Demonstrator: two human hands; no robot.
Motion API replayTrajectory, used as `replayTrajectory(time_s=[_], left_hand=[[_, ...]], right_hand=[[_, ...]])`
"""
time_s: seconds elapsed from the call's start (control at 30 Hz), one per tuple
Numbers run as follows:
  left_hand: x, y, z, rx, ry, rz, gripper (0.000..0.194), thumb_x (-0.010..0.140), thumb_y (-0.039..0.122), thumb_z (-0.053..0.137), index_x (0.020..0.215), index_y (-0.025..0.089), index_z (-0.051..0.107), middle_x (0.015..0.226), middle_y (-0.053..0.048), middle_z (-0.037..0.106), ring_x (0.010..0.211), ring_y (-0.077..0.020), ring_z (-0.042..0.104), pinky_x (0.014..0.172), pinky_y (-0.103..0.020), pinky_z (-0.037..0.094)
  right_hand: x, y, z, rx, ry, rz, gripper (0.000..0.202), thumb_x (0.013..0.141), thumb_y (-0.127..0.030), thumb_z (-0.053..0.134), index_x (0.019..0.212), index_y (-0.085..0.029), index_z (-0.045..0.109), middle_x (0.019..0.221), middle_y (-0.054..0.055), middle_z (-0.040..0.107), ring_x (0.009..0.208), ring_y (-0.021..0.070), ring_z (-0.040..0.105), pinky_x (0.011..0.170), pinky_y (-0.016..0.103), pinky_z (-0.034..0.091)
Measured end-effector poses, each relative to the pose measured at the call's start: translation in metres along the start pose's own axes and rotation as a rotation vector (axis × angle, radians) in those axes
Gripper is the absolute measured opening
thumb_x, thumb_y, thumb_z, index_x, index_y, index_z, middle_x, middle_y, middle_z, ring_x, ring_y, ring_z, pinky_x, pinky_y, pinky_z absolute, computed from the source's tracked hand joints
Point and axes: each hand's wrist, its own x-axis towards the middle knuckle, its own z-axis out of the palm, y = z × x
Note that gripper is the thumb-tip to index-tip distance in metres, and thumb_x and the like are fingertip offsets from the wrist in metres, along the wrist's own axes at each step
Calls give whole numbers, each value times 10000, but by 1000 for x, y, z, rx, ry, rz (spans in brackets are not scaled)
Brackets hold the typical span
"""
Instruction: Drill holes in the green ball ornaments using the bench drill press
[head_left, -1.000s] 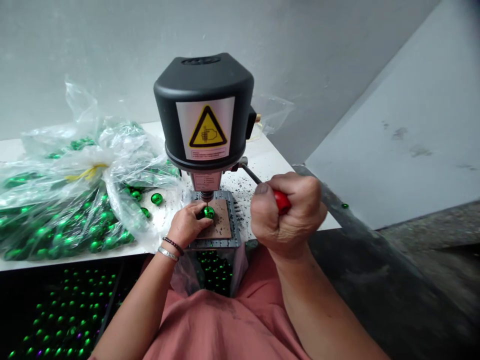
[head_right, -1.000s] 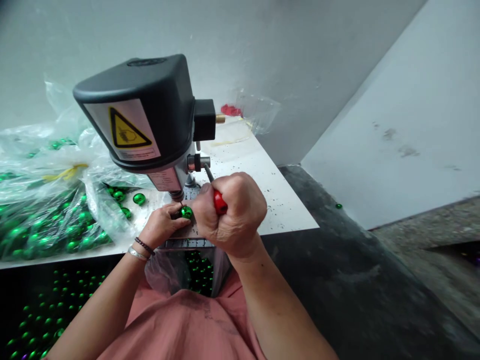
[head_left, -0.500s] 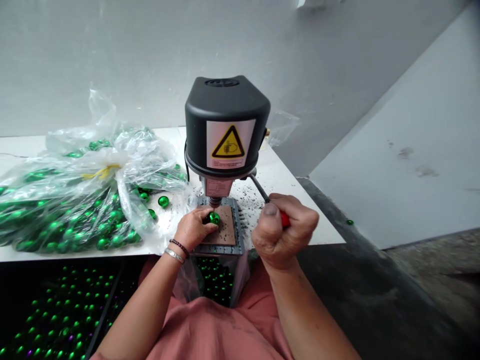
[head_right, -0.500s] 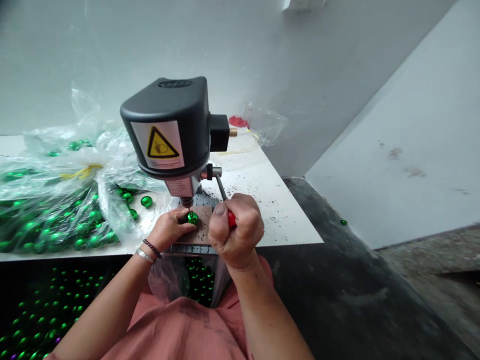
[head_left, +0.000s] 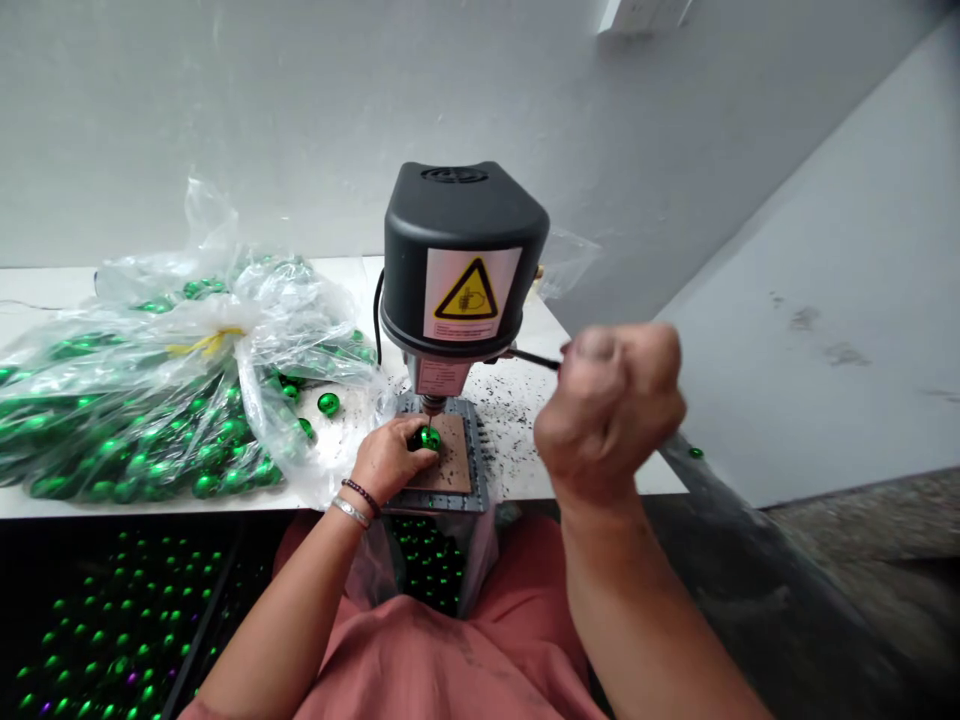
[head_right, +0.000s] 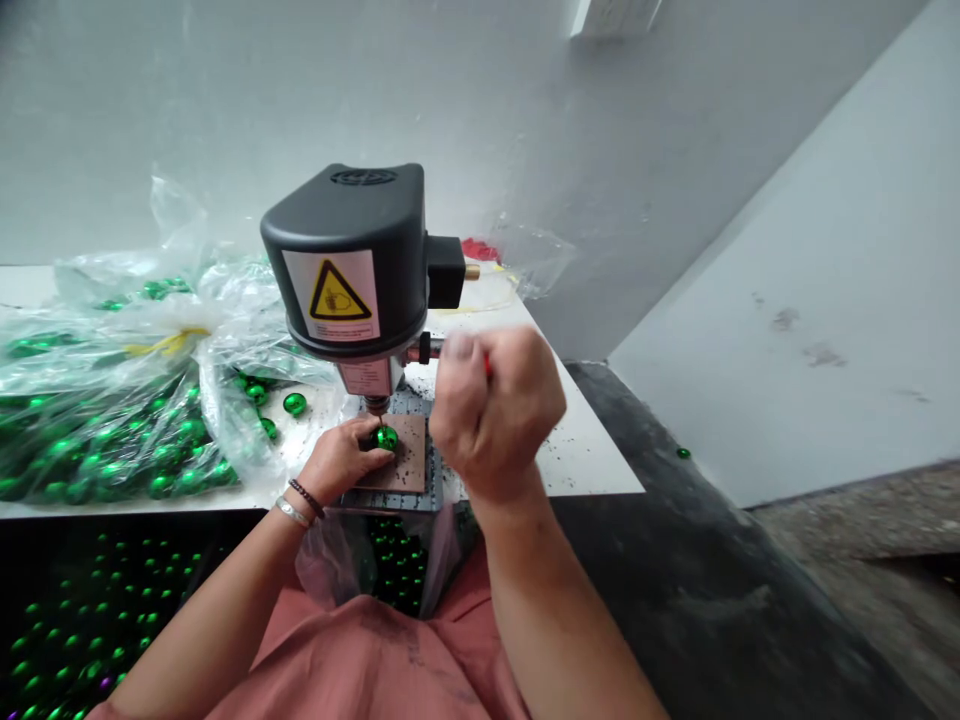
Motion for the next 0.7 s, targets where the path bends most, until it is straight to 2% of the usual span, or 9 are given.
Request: replayTrajectory(time_s=[0.07, 0.17, 0.3, 0.37, 0.4, 0.47, 0.57, 0.63, 0.7], left_hand=[[-3, 2, -2, -5, 16, -13, 378, 692, 310, 641, 1061, 226, 637, 1074, -45, 663, 965, -199, 606, 855, -295, 444], [-12, 4, -12, -36, -16, -12, 354, 706, 334, 627, 1035, 204, 650, 994, -52, 672, 903, -196, 611, 811, -293, 454], [-28, 3, -30, -222, -284, 58, 423, 657, 401, 680, 1031, 204, 663, 955, -35, 683, 875, -189, 610, 778, -276, 459], [-32, 2, -34, -372, -333, 0, 509, 619, 432, 710, 1060, 183, 652, 960, -47, 685, 874, -192, 609, 767, -276, 461], [-32, 1, -35, -458, -303, -63, 518, 622, 452, 704, 1051, 166, 652, 938, -54, 685, 852, -189, 608, 750, -274, 462], [-29, 0, -33, -683, -159, -222, 494, 667, 519, 645, 985, 141, 656, 861, -56, 675, 759, -163, 601, 682, -266, 463], [-22, -1, -29, -1148, 23, -490, 521, 730, 643, 493, 812, 140, 602, 741, -39, 619, 595, -116, 555, 545, -250, 448], [-18, 0, -28, -1416, 17, -625, 501, 759, 641, 454, 736, 148, 542, 693, -32, 585, 575, -110, 550, 520, -246, 458], [-17, 1, -28, -1544, 0, -682, 370, 796, 509, 509, 708, 149, 521, 664, -23, 567, 606, -109, 563, 562, -246, 486]], right_hand=[[29, -3, 9, -19, -42, 56, 353, 907, -377, 281, 628, -174, 354, 562, -40, 317, 536, 44, 341, 565, 226, 307], [60, 1, 26, -23, -149, 181, 387, 886, -457, 265, 619, -180, 311, 571, -49, 289, 551, 37, 265, 585, 232, 252], [72, 8, 40, -15, -188, 286, 348, 877, -352, 359, 591, -181, 259, 577, -55, 283, 578, 44, 221, 603, 239, 212], [72, 9, 42, 12, -190, 325, 357, 874, -289, 386, 571, -184, 230, 576, -56, 252, 576, 47, 215, 605, 238, 213], [72, 8, 43, 32, -188, 334, 362, 871, -269, 397, 564, -186, 224, 574, -57, 241, 572, 48, 215, 604, 238, 216], [73, 7, 43, 79, -178, 344, 367, 865, -247, 416, 557, -191, 224, 569, -59, 230, 565, 50, 220, 600, 237, 224], [72, 7, 43, 124, -167, 330, 360, 864, -248, 419, 563, -194, 228, 566, -60, 237, 568, 49, 232, 598, 231, 237], [72, 7, 43, 138, -160, 330, 359, 861, -243, 427, 566, -192, 227, 566, -61, 236, 572, 47, 233, 603, 225, 238], [71, 8, 43, 163, -155, 343, 358, 857, -248, 438, 568, -191, 233, 567, -61, 231, 573, 46, 232, 606, 223, 238]])
